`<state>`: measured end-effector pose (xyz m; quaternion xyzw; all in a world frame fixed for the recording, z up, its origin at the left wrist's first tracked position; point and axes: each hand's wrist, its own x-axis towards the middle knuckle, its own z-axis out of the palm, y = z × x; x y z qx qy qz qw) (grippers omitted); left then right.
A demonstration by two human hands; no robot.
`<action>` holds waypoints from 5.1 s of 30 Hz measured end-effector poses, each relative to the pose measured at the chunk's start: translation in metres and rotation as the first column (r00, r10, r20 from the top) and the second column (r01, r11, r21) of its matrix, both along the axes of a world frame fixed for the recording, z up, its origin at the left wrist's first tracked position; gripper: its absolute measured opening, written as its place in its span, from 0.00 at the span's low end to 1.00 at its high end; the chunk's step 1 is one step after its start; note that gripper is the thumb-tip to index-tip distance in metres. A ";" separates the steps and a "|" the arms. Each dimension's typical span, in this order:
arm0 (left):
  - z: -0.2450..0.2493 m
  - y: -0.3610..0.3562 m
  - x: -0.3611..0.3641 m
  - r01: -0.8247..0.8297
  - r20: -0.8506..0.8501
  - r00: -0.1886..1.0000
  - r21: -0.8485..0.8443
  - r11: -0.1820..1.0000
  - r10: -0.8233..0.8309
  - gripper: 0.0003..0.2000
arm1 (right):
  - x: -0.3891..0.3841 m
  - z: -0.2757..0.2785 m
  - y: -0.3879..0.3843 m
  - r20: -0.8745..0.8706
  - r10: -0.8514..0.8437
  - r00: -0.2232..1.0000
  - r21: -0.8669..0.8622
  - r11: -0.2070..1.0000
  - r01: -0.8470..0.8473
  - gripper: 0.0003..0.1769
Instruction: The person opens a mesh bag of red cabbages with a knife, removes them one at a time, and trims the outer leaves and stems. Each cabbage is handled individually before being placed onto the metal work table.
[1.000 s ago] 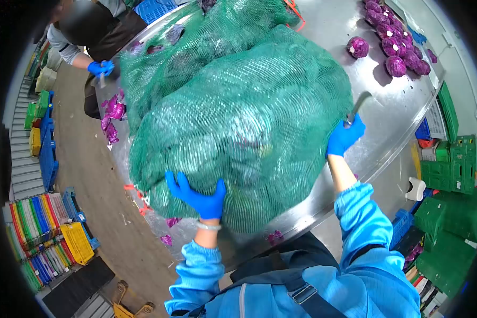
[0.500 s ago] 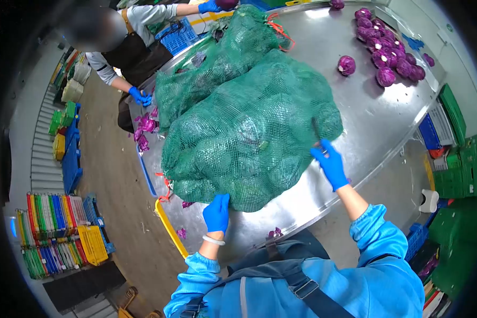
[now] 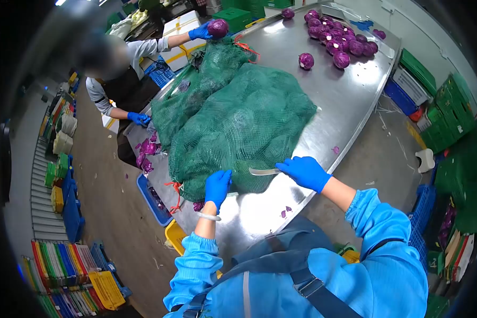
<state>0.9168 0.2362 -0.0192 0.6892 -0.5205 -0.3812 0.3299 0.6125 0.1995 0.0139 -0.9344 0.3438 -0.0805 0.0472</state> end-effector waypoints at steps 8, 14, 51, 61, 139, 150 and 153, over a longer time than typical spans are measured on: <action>-0.013 0.007 0.006 -0.060 -0.147 0.988 -0.051 0.997 0.052 0.18 | 0.058 -0.015 -0.045 0.012 0.169 0.986 0.052 0.984 -0.169 0.19; 0.005 0.012 0.000 -0.101 -0.279 0.955 0.023 0.995 0.103 0.19 | -0.026 -0.021 -0.096 -0.172 -0.177 0.969 0.146 0.968 0.203 0.15; 0.016 0.007 0.008 -0.074 -0.315 0.943 0.114 0.991 0.106 0.18 | -0.138 -0.048 -0.194 -0.121 -0.668 0.734 -0.089 0.744 0.663 0.11; -0.001 0.004 0.021 0.012 -0.154 0.988 -0.083 0.996 -0.025 0.17 | 0.103 -0.004 0.054 -0.029 -0.835 0.549 0.867 -0.294 -0.401 0.10; -0.062 0.217 0.013 -0.191 0.226 0.953 -0.075 0.979 0.203 0.42 | 0.174 -0.137 0.113 0.513 -0.157 0.844 0.744 0.571 -0.346 0.13; -0.058 0.228 -0.019 -0.352 0.272 0.882 -0.159 0.922 0.384 0.24 | 0.133 -0.131 0.099 0.422 -0.312 0.851 0.785 0.596 -0.170 0.07; -0.060 0.207 -0.050 -0.474 0.261 0.866 0.156 0.867 0.426 0.30 | 0.134 -0.111 0.113 0.398 -0.131 0.908 0.818 0.499 -0.287 0.10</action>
